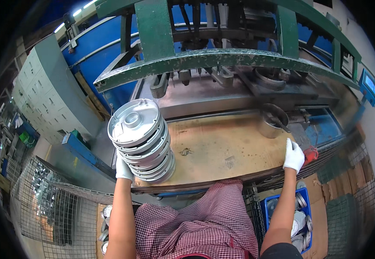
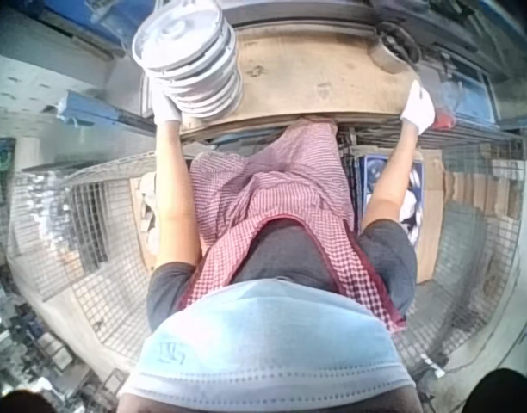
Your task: Assembling and checking metal components using a fabrication machine and pneumatic tool.
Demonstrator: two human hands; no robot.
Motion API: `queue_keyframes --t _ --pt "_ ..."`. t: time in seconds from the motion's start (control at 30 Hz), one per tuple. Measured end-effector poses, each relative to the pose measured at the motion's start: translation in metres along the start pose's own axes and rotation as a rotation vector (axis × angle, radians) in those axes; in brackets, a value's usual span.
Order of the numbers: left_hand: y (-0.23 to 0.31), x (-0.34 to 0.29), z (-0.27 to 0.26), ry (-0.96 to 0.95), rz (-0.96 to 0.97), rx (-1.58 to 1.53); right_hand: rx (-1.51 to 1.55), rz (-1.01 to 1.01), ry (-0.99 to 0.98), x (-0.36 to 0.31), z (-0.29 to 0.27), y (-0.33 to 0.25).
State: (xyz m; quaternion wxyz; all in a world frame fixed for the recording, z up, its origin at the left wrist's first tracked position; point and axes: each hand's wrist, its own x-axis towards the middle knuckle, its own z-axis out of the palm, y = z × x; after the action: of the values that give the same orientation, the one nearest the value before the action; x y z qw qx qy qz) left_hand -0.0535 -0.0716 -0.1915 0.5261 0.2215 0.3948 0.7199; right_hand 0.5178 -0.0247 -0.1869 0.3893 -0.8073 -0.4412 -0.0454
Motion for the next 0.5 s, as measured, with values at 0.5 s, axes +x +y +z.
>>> queue_keyframes --t 0.5 --pt "0.023 -0.010 0.017 0.028 0.005 -0.105 0.307 -0.041 0.599 0.007 -0.071 0.017"
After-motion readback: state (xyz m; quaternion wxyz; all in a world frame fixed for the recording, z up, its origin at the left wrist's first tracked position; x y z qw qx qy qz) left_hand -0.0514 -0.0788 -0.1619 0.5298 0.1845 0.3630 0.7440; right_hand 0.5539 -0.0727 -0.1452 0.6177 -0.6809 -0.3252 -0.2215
